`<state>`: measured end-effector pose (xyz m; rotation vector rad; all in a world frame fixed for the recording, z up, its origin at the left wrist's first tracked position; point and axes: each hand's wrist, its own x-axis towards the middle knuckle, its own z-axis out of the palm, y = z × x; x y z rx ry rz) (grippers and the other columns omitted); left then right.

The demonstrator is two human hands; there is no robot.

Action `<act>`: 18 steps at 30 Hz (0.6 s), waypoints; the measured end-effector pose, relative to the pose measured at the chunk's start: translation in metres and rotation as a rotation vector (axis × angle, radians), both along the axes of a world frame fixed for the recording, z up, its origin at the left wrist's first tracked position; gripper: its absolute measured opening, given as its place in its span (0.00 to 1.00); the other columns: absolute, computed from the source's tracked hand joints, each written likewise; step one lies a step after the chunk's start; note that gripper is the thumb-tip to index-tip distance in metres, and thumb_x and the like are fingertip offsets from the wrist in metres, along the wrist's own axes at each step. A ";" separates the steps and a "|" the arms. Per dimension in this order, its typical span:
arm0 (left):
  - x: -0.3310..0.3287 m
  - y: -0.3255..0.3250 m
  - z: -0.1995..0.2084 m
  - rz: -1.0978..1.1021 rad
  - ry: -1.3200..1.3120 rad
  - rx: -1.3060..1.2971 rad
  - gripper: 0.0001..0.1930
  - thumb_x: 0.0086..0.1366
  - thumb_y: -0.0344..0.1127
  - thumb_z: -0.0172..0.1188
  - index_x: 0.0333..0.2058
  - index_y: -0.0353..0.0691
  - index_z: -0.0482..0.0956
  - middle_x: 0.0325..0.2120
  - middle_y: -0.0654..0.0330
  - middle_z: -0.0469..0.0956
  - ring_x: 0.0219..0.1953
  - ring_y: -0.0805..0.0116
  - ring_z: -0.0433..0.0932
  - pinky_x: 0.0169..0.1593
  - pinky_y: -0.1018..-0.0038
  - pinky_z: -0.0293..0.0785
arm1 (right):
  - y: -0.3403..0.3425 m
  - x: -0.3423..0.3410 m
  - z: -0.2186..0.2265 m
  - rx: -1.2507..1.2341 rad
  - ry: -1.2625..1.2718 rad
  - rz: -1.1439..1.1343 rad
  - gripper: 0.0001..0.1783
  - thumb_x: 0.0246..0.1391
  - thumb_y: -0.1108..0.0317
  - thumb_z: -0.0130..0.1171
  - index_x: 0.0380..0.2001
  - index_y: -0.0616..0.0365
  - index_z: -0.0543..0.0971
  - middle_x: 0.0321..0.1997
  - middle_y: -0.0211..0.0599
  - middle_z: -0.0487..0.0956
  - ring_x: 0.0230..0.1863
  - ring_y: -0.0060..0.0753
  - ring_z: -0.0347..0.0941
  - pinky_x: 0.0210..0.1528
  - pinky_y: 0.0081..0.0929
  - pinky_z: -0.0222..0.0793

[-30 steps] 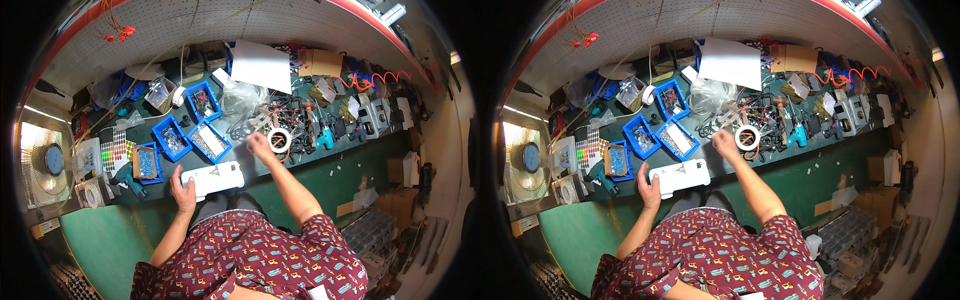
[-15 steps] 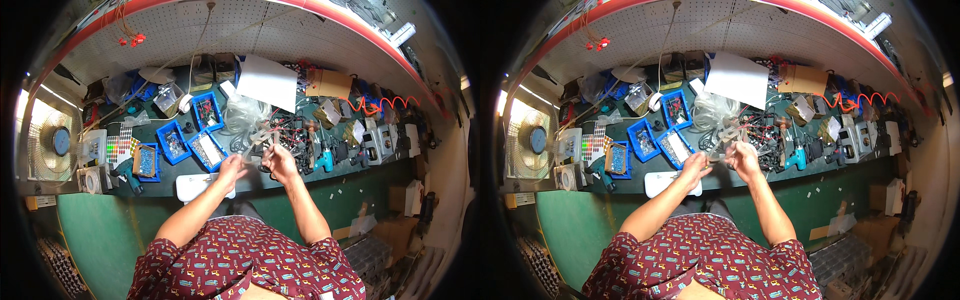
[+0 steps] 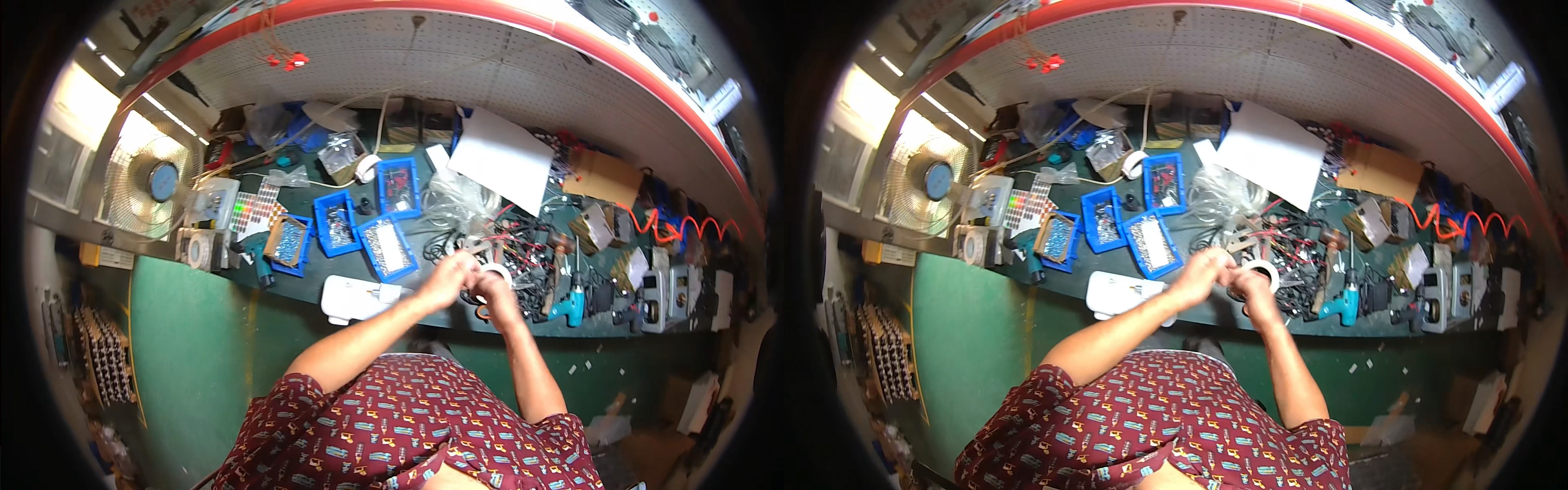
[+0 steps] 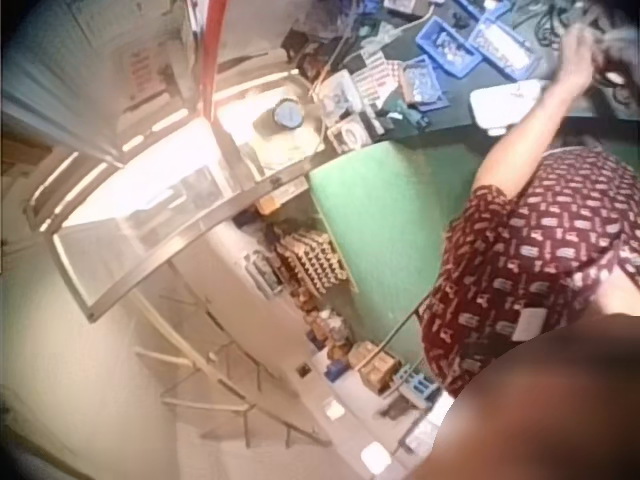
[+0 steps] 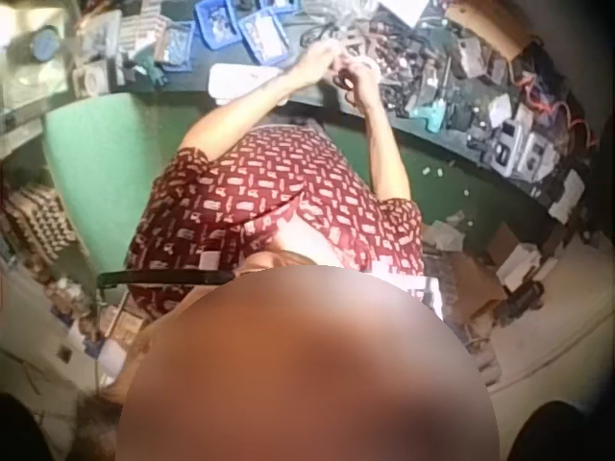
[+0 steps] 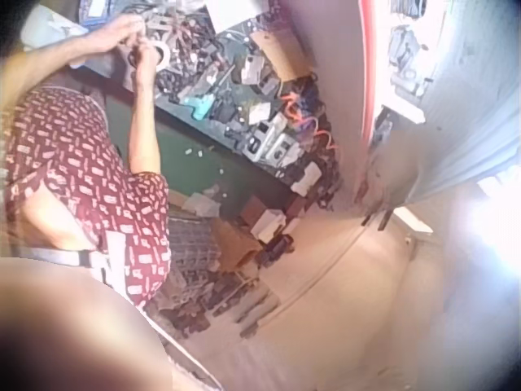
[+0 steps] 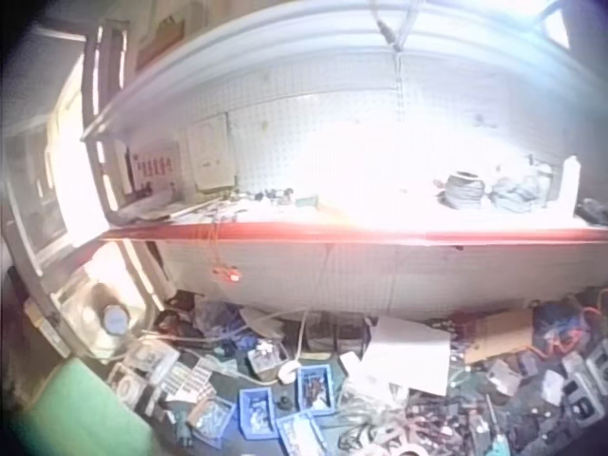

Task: The person retrieves a white plastic housing and a small cylindrical component from a box, then uses a marker to label the housing. They apply adhesive tape to secure the component inside the housing, repeatedly adjusting and pressing it into place. The person handles scissors and a roll of tape while working at a cluttered bench.

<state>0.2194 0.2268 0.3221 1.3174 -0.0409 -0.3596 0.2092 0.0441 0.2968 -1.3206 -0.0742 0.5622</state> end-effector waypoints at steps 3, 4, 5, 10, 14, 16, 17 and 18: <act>-0.018 -0.009 0.016 -0.109 -0.266 0.304 0.15 0.77 0.42 0.45 0.37 0.38 0.74 0.22 0.63 0.73 0.26 0.70 0.73 0.34 0.70 0.72 | 0.023 0.036 0.077 0.425 0.316 -0.353 0.29 0.72 0.53 0.41 0.55 0.73 0.72 0.48 0.52 0.82 0.48 0.47 0.81 0.54 0.39 0.76; -0.019 -0.009 0.013 -0.173 -0.262 0.388 0.14 0.77 0.40 0.44 0.36 0.37 0.73 0.21 0.59 0.73 0.27 0.65 0.75 0.35 0.66 0.73 | 0.017 0.047 0.079 0.336 0.294 -0.339 0.27 0.73 0.53 0.43 0.56 0.70 0.71 0.43 0.47 0.83 0.45 0.45 0.82 0.51 0.38 0.78; -0.020 -0.007 0.013 -0.166 -0.268 0.438 0.12 0.76 0.38 0.46 0.36 0.37 0.73 0.22 0.55 0.74 0.27 0.58 0.76 0.34 0.64 0.73 | 0.017 0.054 0.079 0.389 0.277 -0.342 0.21 0.72 0.57 0.49 0.54 0.65 0.73 0.36 0.37 0.81 0.35 0.31 0.80 0.40 0.31 0.78; -0.007 0.031 0.004 -0.151 -0.627 0.788 0.10 0.68 0.38 0.57 0.42 0.39 0.78 0.37 0.52 0.79 0.45 0.50 0.76 0.50 0.57 0.70 | 0.029 0.060 0.082 0.273 0.267 -0.310 0.19 0.70 0.60 0.51 0.55 0.62 0.74 0.22 0.24 0.69 0.17 0.16 0.58 0.20 0.18 0.55; 0.024 0.125 -0.039 0.357 -0.500 0.978 0.20 0.59 0.37 0.67 0.50 0.39 0.77 0.46 0.52 0.79 0.52 0.51 0.74 0.60 0.60 0.67 | 0.038 0.048 0.070 0.057 0.106 -0.240 0.19 0.69 0.65 0.51 0.56 0.64 0.75 0.27 0.28 0.75 0.20 0.15 0.63 0.21 0.17 0.57; 0.045 0.180 -0.066 0.541 -0.395 1.218 0.26 0.55 0.36 0.71 0.52 0.38 0.76 0.52 0.51 0.75 0.57 0.49 0.70 0.62 0.60 0.65 | 0.032 0.041 0.059 -0.070 0.073 -0.132 0.17 0.67 0.64 0.53 0.54 0.62 0.77 0.24 0.26 0.73 0.20 0.15 0.62 0.20 0.15 0.55; 0.054 0.203 -0.080 0.571 -0.288 1.322 0.30 0.53 0.37 0.73 0.54 0.38 0.75 0.56 0.50 0.73 0.61 0.49 0.68 0.64 0.59 0.63 | 0.034 0.038 0.061 -0.075 0.129 -0.098 0.18 0.67 0.62 0.55 0.54 0.60 0.78 0.21 0.22 0.69 0.18 0.13 0.59 0.19 0.14 0.51; 0.061 0.223 -0.096 0.517 -0.214 1.405 0.32 0.53 0.39 0.73 0.56 0.40 0.73 0.59 0.51 0.70 0.63 0.50 0.64 0.66 0.54 0.59 | 0.040 0.035 0.064 -0.139 0.119 -0.100 0.18 0.67 0.61 0.56 0.54 0.60 0.78 0.21 0.21 0.67 0.18 0.13 0.57 0.19 0.15 0.50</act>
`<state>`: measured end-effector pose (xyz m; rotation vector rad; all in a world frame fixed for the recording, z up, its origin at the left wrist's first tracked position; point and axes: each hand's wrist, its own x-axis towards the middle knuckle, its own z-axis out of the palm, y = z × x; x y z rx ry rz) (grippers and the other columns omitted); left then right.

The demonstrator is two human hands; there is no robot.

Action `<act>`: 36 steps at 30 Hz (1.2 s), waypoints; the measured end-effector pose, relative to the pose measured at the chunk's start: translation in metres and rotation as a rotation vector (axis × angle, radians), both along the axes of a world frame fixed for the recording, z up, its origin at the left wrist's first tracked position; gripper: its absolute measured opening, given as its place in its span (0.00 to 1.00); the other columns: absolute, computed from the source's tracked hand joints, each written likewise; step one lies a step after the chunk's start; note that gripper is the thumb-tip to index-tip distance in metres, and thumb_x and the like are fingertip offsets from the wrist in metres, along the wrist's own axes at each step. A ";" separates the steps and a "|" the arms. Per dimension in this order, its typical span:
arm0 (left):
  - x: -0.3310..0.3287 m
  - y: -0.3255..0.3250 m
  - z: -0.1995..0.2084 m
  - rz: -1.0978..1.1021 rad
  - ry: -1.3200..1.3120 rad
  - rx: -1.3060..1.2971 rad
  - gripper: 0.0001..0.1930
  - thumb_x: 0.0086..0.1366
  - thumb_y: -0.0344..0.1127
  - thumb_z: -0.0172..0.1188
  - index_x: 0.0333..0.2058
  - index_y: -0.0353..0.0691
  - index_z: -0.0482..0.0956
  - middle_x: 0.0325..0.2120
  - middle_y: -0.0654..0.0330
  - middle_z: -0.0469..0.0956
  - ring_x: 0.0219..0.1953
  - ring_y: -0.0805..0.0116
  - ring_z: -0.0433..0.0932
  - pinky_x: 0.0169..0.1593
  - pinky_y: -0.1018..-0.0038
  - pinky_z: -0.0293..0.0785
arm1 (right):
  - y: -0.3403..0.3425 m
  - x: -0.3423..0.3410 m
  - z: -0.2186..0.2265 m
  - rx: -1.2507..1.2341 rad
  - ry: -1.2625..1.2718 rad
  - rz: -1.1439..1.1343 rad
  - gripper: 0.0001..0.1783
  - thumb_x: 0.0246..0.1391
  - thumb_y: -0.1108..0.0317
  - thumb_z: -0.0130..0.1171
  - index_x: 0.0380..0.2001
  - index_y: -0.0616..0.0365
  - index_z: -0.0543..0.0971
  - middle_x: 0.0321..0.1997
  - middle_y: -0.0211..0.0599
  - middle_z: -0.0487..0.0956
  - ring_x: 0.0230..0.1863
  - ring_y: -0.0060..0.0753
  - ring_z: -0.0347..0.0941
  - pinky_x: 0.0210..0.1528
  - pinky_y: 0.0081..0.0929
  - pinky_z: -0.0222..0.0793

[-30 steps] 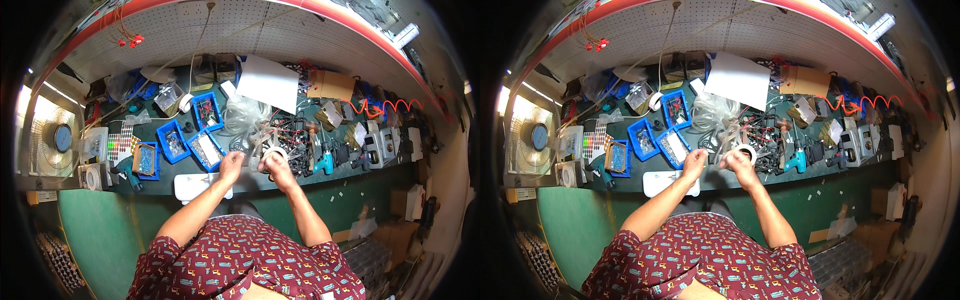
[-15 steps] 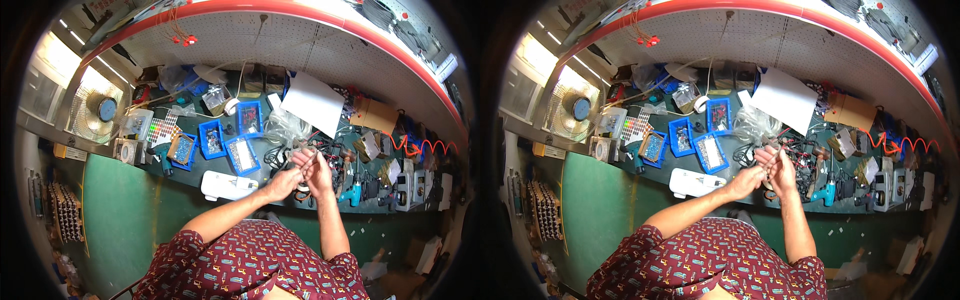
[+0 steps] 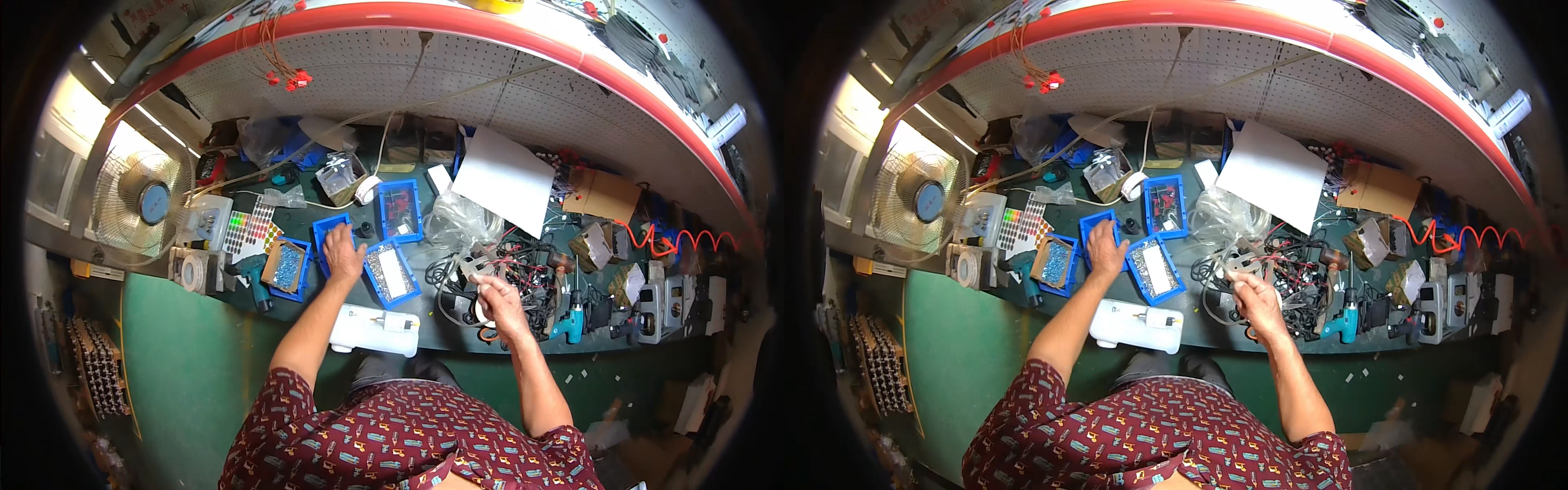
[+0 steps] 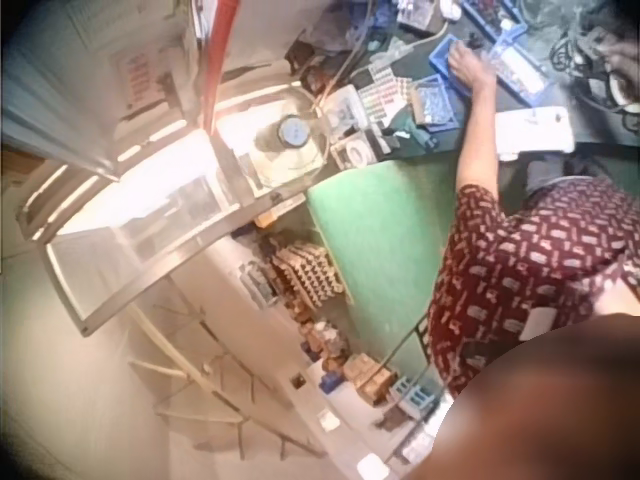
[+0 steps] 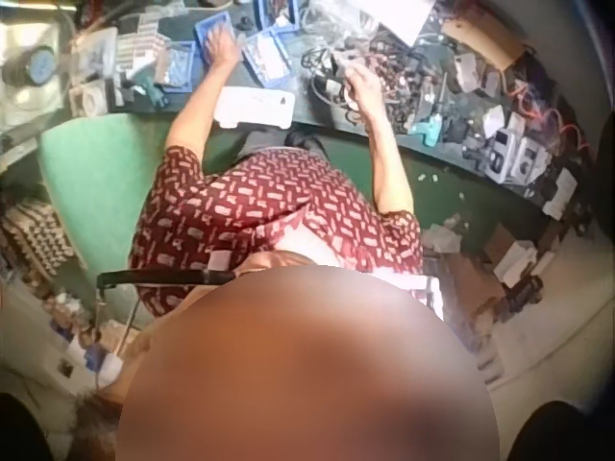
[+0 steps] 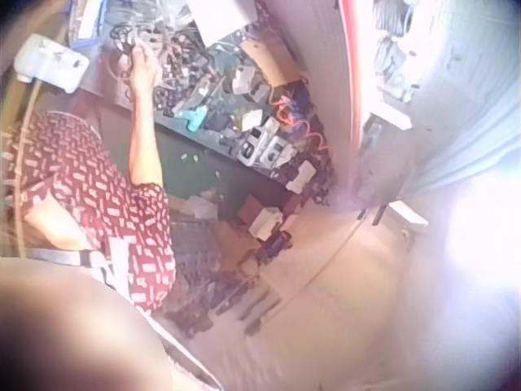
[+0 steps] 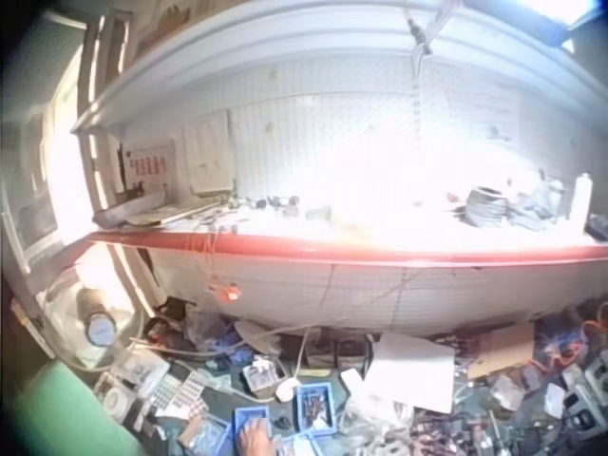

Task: The person retrieves a white plastic housing and a small cylindrical component from a box, then uses a marker to label the housing. They apply adhesive tape to secure the component inside the housing, repeatedly adjusting and pressing it into place. The person handles scissors and a roll of tape while working at a cluttered bench.

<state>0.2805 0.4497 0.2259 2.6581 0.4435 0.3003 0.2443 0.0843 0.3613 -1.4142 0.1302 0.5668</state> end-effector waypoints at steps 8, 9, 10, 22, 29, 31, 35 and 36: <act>0.053 0.024 -0.024 -0.201 0.229 0.091 0.30 0.53 0.40 0.75 0.55 0.47 0.78 0.64 0.53 0.64 0.71 0.51 0.53 0.71 0.35 0.34 | 0.033 -0.018 -0.022 -0.008 0.146 -0.046 0.11 0.68 0.65 0.53 0.47 0.56 0.79 0.26 0.25 0.75 0.20 0.13 0.63 0.21 0.13 0.55; 0.056 0.021 -0.023 -0.226 0.240 0.096 0.28 0.53 0.40 0.75 0.54 0.48 0.80 0.64 0.54 0.64 0.71 0.51 0.53 0.70 0.34 0.33 | 0.035 -0.016 -0.022 -0.029 0.180 -0.031 0.11 0.67 0.66 0.53 0.47 0.56 0.79 0.26 0.24 0.74 0.20 0.11 0.61 0.21 0.13 0.54; 0.058 0.024 -0.028 -0.231 0.251 0.078 0.25 0.53 0.40 0.75 0.51 0.49 0.82 0.63 0.56 0.64 0.72 0.51 0.52 0.70 0.32 0.31 | 0.043 -0.015 -0.022 -0.037 0.190 -0.049 0.11 0.66 0.65 0.54 0.47 0.56 0.79 0.25 0.21 0.72 0.20 0.10 0.59 0.20 0.12 0.51; -0.020 0.013 0.103 -0.544 -0.037 -0.468 0.21 0.58 0.33 0.67 0.49 0.34 0.74 0.45 0.50 0.76 0.51 0.53 0.74 0.60 0.61 0.67 | 0.086 0.004 -0.032 -0.046 0.140 0.080 0.12 0.65 0.64 0.58 0.45 0.58 0.83 0.23 0.16 0.72 0.21 0.09 0.60 0.23 0.13 0.54; -0.073 -0.018 0.131 -0.665 0.126 -0.466 0.23 0.62 0.35 0.67 0.55 0.38 0.74 0.45 0.50 0.76 0.47 0.48 0.79 0.49 0.62 0.76 | 0.083 0.003 -0.050 0.286 0.204 0.055 0.10 0.67 0.64 0.57 0.44 0.58 0.78 0.28 0.21 0.71 0.26 0.16 0.60 0.30 0.17 0.58; -0.077 -0.022 0.131 -0.663 0.117 -0.445 0.23 0.61 0.35 0.67 0.55 0.38 0.75 0.45 0.50 0.76 0.46 0.48 0.79 0.48 0.61 0.76 | 0.082 0.001 -0.053 0.353 0.208 0.058 0.10 0.67 0.64 0.57 0.43 0.58 0.78 0.28 0.21 0.71 0.27 0.15 0.60 0.31 0.17 0.58; -0.080 -0.031 0.137 -0.657 0.111 -0.433 0.23 0.60 0.35 0.68 0.53 0.36 0.76 0.44 0.51 0.76 0.46 0.48 0.79 0.47 0.61 0.76 | 0.078 -0.001 -0.051 0.348 0.208 0.062 0.09 0.66 0.64 0.58 0.43 0.57 0.78 0.28 0.20 0.71 0.27 0.15 0.60 0.31 0.16 0.57; -0.080 -0.033 0.138 -0.662 0.104 -0.427 0.22 0.60 0.35 0.68 0.53 0.36 0.76 0.44 0.51 0.76 0.46 0.48 0.79 0.47 0.62 0.76 | 0.077 -0.002 -0.050 0.348 0.190 0.064 0.09 0.67 0.64 0.57 0.43 0.57 0.79 0.28 0.20 0.71 0.27 0.14 0.61 0.30 0.15 0.58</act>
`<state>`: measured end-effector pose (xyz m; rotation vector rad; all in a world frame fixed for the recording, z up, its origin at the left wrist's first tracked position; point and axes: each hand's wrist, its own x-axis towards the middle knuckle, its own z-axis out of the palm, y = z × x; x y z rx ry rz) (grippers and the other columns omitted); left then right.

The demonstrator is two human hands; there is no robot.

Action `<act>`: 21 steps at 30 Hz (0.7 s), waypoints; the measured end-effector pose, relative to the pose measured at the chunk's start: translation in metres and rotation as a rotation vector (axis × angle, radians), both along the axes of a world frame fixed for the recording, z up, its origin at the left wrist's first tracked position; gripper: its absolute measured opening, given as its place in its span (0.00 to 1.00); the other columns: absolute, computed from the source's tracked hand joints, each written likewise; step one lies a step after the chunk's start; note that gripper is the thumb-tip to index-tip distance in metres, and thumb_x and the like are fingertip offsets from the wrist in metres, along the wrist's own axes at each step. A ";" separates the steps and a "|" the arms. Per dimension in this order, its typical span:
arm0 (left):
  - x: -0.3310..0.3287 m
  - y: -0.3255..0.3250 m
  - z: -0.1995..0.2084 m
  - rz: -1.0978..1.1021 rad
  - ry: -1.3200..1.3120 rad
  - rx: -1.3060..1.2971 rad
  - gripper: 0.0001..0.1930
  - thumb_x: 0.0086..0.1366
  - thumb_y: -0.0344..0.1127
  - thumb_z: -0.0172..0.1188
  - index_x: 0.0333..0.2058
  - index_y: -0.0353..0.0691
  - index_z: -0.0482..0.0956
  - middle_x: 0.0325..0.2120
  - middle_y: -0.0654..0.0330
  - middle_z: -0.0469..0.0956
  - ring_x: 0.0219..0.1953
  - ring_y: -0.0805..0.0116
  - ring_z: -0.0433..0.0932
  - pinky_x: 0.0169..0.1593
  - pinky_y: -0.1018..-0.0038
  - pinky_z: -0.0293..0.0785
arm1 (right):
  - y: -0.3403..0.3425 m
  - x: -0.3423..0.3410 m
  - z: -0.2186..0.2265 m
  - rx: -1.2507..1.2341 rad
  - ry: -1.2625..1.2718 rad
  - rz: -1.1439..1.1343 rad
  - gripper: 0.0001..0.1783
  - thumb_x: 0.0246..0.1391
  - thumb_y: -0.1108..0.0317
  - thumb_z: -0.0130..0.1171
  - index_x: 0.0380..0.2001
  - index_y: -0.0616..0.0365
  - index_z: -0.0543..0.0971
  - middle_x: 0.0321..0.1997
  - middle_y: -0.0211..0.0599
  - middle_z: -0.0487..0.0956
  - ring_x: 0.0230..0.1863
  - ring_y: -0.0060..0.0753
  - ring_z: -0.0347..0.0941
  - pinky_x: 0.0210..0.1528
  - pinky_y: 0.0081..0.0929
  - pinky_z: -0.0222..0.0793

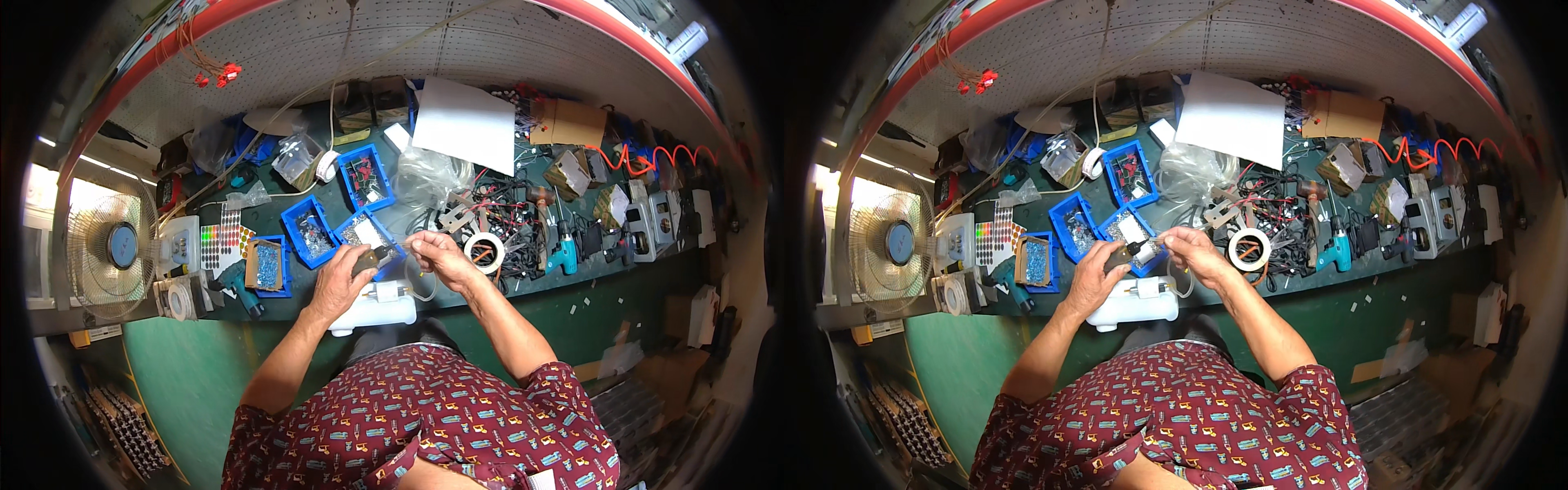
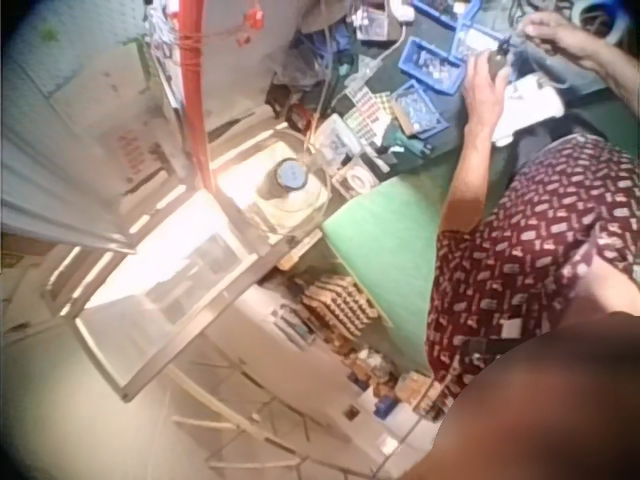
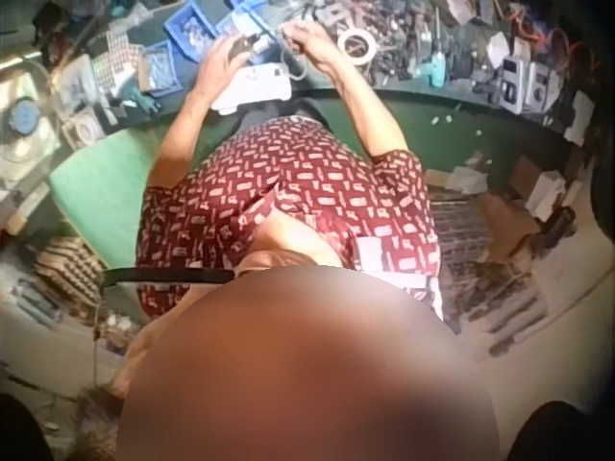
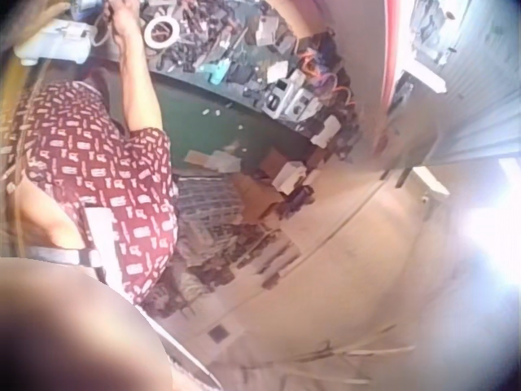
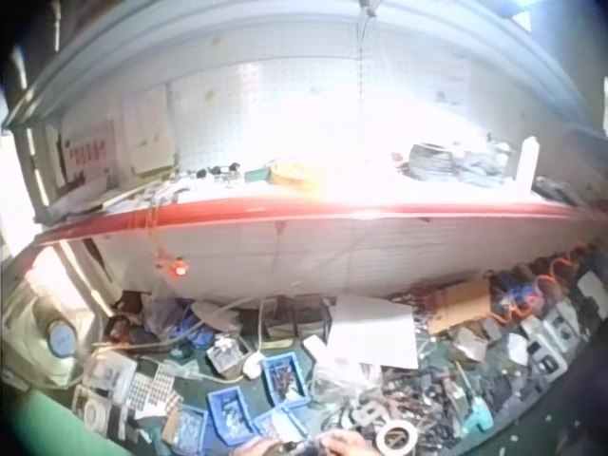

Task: The person retrieves a white plastic housing and a small cylindrical component from a box, then uses a marker to label the housing. They apply adhesive tape to secure the component inside the housing, repeatedly adjusting and pressing it into place. The person handles scissors and a roll of tape while working at a cluttered bench.

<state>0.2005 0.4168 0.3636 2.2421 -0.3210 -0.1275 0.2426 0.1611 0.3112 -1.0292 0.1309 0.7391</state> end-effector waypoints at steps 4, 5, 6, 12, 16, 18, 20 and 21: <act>-0.001 -0.006 0.003 -0.011 -0.028 0.001 0.22 0.60 0.34 0.68 0.52 0.35 0.76 0.44 0.51 0.77 0.46 0.49 0.79 0.48 0.62 0.76 | -0.004 -0.003 0.006 -0.014 -0.049 0.007 0.10 0.67 0.63 0.56 0.44 0.57 0.80 0.28 0.19 0.72 0.26 0.11 0.62 0.27 0.14 0.58; -0.001 -0.007 0.003 -0.012 -0.032 0.000 0.22 0.60 0.34 0.68 0.52 0.35 0.76 0.44 0.51 0.77 0.46 0.49 0.79 0.48 0.62 0.76 | -0.006 -0.004 0.007 -0.020 -0.055 0.011 0.11 0.67 0.63 0.57 0.44 0.58 0.80 0.28 0.19 0.72 0.26 0.11 0.62 0.27 0.13 0.58; 0.000 -0.007 0.005 -0.024 -0.049 0.027 0.22 0.60 0.33 0.68 0.52 0.35 0.76 0.44 0.51 0.77 0.46 0.49 0.79 0.48 0.63 0.76 | -0.008 -0.004 0.008 -0.035 -0.069 0.018 0.11 0.67 0.63 0.57 0.44 0.58 0.80 0.28 0.18 0.72 0.25 0.11 0.62 0.27 0.14 0.58; 0.002 -0.007 0.017 -0.061 -0.107 0.109 0.22 0.60 0.29 0.67 0.53 0.35 0.76 0.45 0.50 0.78 0.46 0.50 0.79 0.49 0.65 0.76 | -0.012 -0.004 0.008 -0.074 -0.107 0.041 0.12 0.66 0.62 0.57 0.44 0.58 0.81 0.26 0.18 0.71 0.24 0.11 0.61 0.25 0.14 0.57; 0.002 -0.008 0.017 -0.054 -0.126 0.113 0.22 0.58 0.30 0.68 0.52 0.35 0.77 0.44 0.51 0.78 0.45 0.50 0.80 0.48 0.62 0.77 | -0.014 -0.002 0.008 -0.100 -0.116 0.059 0.12 0.66 0.61 0.57 0.44 0.58 0.81 0.26 0.18 0.71 0.23 0.11 0.61 0.24 0.13 0.57; 0.002 -0.008 0.017 -0.056 -0.144 0.123 0.22 0.57 0.30 0.69 0.51 0.36 0.77 0.44 0.52 0.78 0.45 0.49 0.80 0.47 0.61 0.77 | -0.014 -0.002 0.010 -0.110 -0.117 0.067 0.13 0.66 0.61 0.57 0.44 0.58 0.81 0.25 0.18 0.71 0.23 0.11 0.61 0.24 0.13 0.57; 0.002 -0.007 0.017 -0.068 -0.156 0.135 0.23 0.57 0.31 0.69 0.51 0.36 0.77 0.44 0.52 0.78 0.45 0.50 0.80 0.47 0.61 0.77 | -0.015 -0.002 0.011 -0.114 -0.113 0.073 0.13 0.66 0.61 0.57 0.44 0.58 0.81 0.25 0.18 0.71 0.23 0.11 0.61 0.24 0.13 0.57; 0.003 -0.007 0.019 -0.075 -0.155 0.153 0.23 0.57 0.30 0.69 0.52 0.36 0.77 0.43 0.52 0.78 0.45 0.50 0.80 0.47 0.62 0.77 | -0.015 -0.002 0.010 -0.115 -0.113 0.074 0.13 0.66 0.61 0.57 0.44 0.58 0.81 0.25 0.18 0.71 0.23 0.11 0.61 0.24 0.13 0.57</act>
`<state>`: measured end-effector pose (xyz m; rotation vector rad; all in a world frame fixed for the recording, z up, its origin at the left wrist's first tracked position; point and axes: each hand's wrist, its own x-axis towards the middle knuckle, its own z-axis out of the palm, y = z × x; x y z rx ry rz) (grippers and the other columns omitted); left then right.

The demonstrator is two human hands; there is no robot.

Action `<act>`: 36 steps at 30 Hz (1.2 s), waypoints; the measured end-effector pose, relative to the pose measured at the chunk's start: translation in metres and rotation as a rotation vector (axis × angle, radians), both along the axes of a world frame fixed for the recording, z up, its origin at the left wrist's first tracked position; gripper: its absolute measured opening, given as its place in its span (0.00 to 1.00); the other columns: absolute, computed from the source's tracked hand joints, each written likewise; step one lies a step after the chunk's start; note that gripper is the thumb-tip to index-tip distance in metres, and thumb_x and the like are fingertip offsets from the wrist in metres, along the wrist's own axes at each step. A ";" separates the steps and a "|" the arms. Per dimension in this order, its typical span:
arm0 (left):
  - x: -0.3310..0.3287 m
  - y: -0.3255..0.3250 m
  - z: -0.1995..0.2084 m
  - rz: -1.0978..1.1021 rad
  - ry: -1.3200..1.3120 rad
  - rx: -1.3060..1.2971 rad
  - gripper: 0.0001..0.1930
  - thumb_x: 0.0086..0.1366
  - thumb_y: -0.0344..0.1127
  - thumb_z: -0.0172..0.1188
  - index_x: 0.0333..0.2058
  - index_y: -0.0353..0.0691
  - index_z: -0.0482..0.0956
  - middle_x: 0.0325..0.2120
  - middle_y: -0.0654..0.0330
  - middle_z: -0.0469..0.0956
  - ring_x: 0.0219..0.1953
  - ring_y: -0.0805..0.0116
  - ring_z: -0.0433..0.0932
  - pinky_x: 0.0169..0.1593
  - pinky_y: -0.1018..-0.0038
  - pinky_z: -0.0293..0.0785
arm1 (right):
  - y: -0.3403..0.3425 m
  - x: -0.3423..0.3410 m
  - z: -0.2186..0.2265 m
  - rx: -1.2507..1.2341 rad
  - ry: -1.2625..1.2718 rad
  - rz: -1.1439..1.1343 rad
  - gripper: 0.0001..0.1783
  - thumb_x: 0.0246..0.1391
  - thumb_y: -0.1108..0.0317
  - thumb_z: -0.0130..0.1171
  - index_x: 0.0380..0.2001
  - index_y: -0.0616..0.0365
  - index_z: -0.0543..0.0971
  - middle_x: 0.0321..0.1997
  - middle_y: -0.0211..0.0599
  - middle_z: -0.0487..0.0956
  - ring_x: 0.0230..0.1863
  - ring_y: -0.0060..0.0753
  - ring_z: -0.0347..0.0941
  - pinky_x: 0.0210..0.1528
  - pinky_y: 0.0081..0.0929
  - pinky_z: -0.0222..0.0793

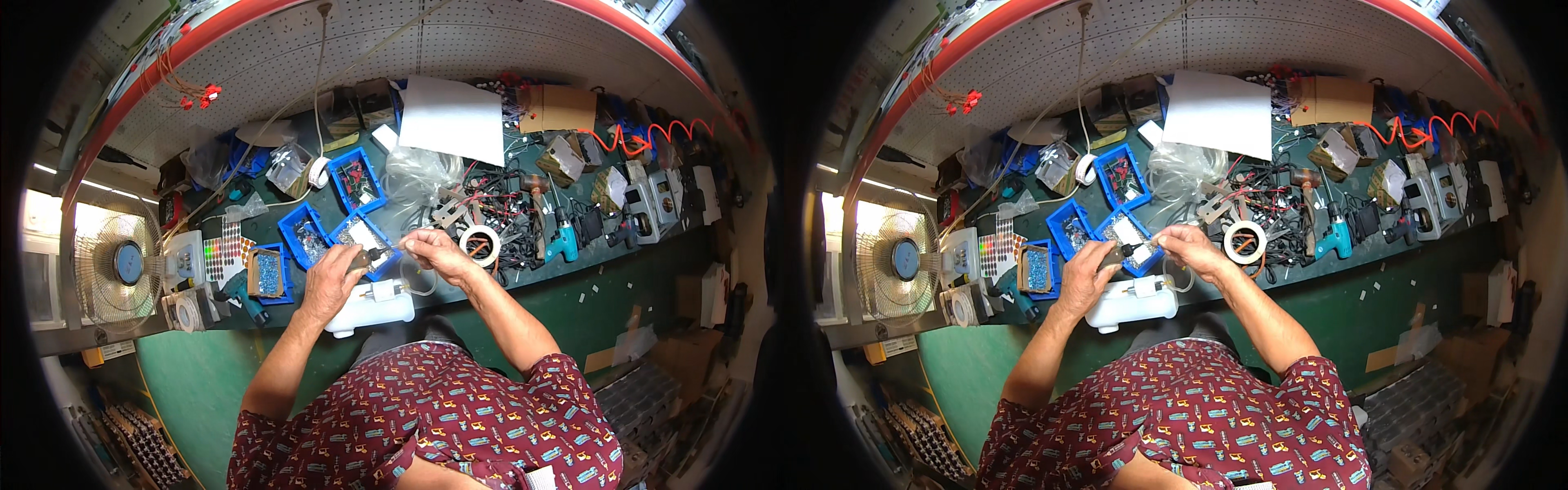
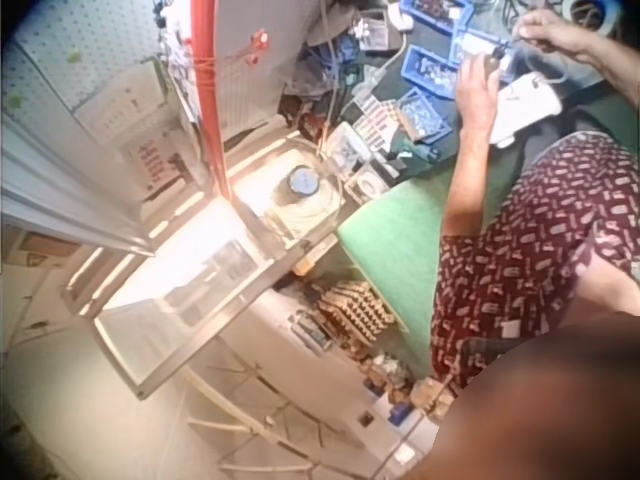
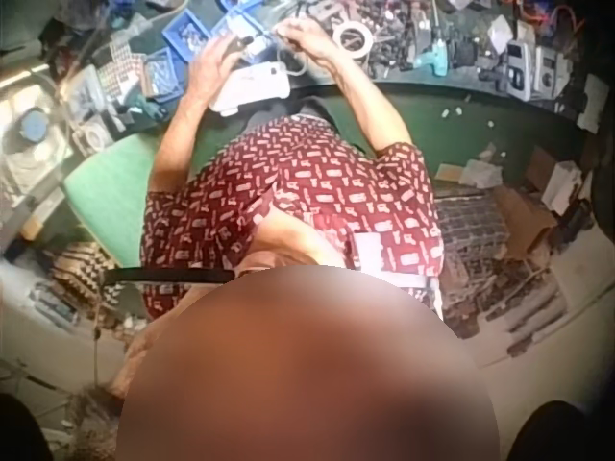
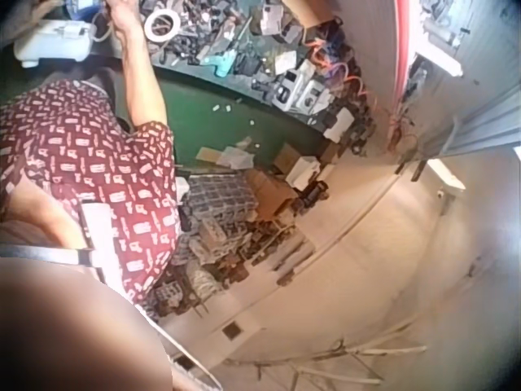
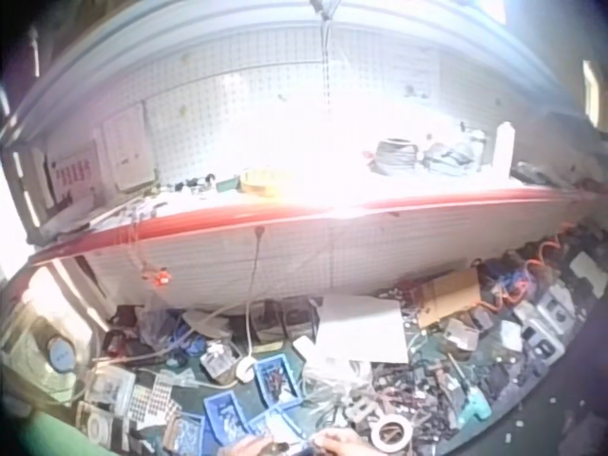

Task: The person retrieves a white plastic housing and a small cylindrical component from a box, then uses a marker to label the housing. They apply adhesive tape to secure the component inside the housing, repeatedly adjusting and pressing it into place. The person handles scissors and a roll of tape while working at a cluttered bench.

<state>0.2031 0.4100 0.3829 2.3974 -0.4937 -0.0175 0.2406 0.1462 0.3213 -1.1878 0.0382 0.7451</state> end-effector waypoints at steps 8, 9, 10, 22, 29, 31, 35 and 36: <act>0.005 0.001 0.014 -0.029 -0.014 0.082 0.24 0.56 0.32 0.70 0.51 0.37 0.77 0.40 0.53 0.76 0.44 0.51 0.78 0.46 0.61 0.76 | 0.002 0.004 -0.009 -0.004 0.011 0.015 0.12 0.65 0.60 0.58 0.42 0.57 0.81 0.26 0.18 0.71 0.22 0.11 0.61 0.23 0.13 0.56; 0.006 0.001 0.014 -0.029 -0.011 0.088 0.23 0.56 0.32 0.69 0.51 0.37 0.77 0.40 0.53 0.76 0.44 0.51 0.78 0.46 0.61 0.76 | 0.003 0.005 -0.010 -0.007 0.005 0.018 0.12 0.65 0.60 0.58 0.42 0.57 0.81 0.26 0.18 0.71 0.22 0.11 0.61 0.23 0.13 0.56; 0.006 0.002 0.014 -0.030 -0.008 0.093 0.23 0.56 0.32 0.69 0.51 0.37 0.77 0.40 0.53 0.76 0.44 0.51 0.78 0.46 0.61 0.76 | 0.003 0.006 -0.011 -0.011 -0.001 0.021 0.12 0.65 0.60 0.58 0.42 0.57 0.81 0.26 0.18 0.71 0.22 0.10 0.61 0.22 0.13 0.56; 0.015 0.005 -0.004 -0.048 0.002 0.108 0.24 0.54 0.33 0.71 0.50 0.39 0.77 0.41 0.55 0.79 0.48 0.53 0.76 0.51 0.60 0.70 | 0.003 0.015 -0.005 -0.076 -0.035 0.070 0.11 0.66 0.62 0.58 0.42 0.59 0.82 0.26 0.18 0.71 0.24 0.11 0.61 0.26 0.13 0.56; 0.032 0.014 -0.037 -0.049 0.067 0.104 0.23 0.55 0.34 0.70 0.50 0.40 0.78 0.44 0.55 0.81 0.50 0.55 0.75 0.54 0.62 0.66 | 0.000 0.021 -0.003 -0.145 -0.015 0.081 0.10 0.65 0.63 0.59 0.41 0.58 0.82 0.26 0.17 0.73 0.24 0.10 0.62 0.25 0.13 0.56; 0.043 0.023 -0.050 -0.028 0.087 0.076 0.22 0.57 0.33 0.69 0.51 0.40 0.77 0.45 0.55 0.80 0.50 0.55 0.75 0.55 0.61 0.66 | -0.008 0.024 -0.005 -0.192 0.006 0.056 0.11 0.64 0.62 0.60 0.40 0.58 0.83 0.26 0.18 0.73 0.26 0.10 0.63 0.26 0.14 0.57; 0.083 0.045 -0.091 0.255 0.278 -0.188 0.21 0.57 0.32 0.68 0.49 0.41 0.74 0.42 0.50 0.80 0.51 0.51 0.75 0.60 0.59 0.64 | -0.027 0.030 0.005 -0.449 -0.194 0.096 0.12 0.64 0.61 0.60 0.39 0.60 0.81 0.28 0.19 0.73 0.29 0.13 0.65 0.32 0.18 0.62; 0.097 0.050 -0.105 0.266 0.198 -0.144 0.21 0.56 0.32 0.68 0.49 0.41 0.74 0.42 0.50 0.79 0.51 0.50 0.75 0.62 0.57 0.63 | -0.035 0.029 -0.008 -0.412 -0.189 0.082 0.11 0.66 0.62 0.59 0.40 0.59 0.81 0.26 0.18 0.72 0.26 0.12 0.63 0.27 0.18 0.60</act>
